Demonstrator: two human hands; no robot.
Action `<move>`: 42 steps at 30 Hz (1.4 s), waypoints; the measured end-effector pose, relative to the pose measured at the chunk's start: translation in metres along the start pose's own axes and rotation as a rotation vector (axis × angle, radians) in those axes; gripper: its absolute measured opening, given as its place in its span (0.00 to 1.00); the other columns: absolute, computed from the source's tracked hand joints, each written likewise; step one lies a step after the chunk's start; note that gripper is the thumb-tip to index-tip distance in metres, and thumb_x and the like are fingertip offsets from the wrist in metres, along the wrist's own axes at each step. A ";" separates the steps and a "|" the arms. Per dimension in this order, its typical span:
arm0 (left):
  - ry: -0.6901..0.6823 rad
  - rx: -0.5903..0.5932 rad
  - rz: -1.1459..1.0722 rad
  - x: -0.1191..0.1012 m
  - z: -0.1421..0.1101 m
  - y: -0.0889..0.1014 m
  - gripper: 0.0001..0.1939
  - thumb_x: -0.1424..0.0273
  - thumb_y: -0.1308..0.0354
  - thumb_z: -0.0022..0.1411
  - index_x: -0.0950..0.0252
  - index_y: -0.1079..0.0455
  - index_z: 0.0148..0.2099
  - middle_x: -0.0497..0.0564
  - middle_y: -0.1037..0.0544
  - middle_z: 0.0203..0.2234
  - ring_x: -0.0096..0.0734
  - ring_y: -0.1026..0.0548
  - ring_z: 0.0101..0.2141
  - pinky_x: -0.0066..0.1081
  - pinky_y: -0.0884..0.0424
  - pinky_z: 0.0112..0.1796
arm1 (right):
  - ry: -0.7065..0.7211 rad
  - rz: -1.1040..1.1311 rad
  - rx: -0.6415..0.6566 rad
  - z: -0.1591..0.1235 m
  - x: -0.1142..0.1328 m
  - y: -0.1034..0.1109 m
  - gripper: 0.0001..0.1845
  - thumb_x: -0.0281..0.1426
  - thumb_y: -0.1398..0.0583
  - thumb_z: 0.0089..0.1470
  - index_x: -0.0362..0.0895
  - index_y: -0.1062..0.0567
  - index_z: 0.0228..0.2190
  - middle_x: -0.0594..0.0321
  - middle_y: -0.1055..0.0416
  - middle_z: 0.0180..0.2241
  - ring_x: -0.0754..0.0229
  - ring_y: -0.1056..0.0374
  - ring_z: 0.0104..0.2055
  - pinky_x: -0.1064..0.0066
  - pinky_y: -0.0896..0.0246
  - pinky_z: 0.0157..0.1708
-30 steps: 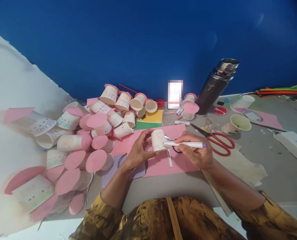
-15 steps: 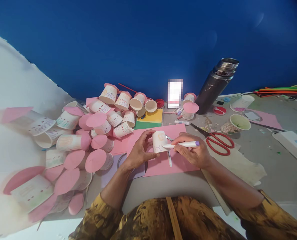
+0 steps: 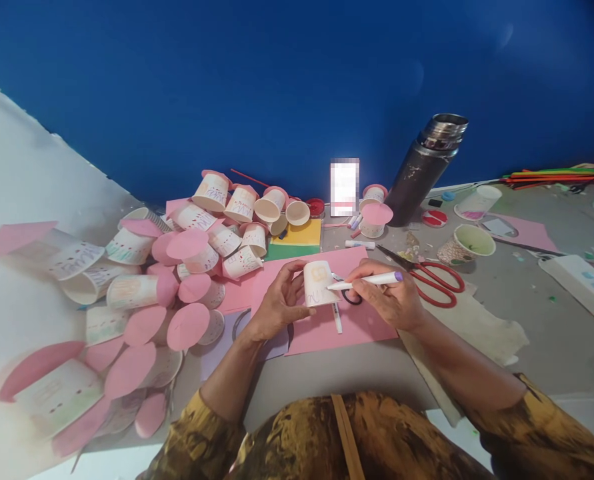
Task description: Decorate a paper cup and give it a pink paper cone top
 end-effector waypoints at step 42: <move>-0.180 -0.033 0.514 -0.016 -0.014 -0.016 0.52 0.63 0.26 0.51 0.51 0.51 0.72 0.60 0.38 0.65 0.51 0.37 0.63 0.49 0.36 0.59 | 0.015 -0.099 0.214 0.005 -0.024 -0.003 0.42 0.45 0.26 0.44 0.51 0.31 0.58 0.52 0.31 0.58 0.41 0.34 0.61 0.54 0.32 0.56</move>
Point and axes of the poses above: each hand's wrist, its own z-axis towards the middle knuckle, its own y-axis out of the back of the hand, x = y × z, the point moved 5 cm from there along z, towards the middle knuckle
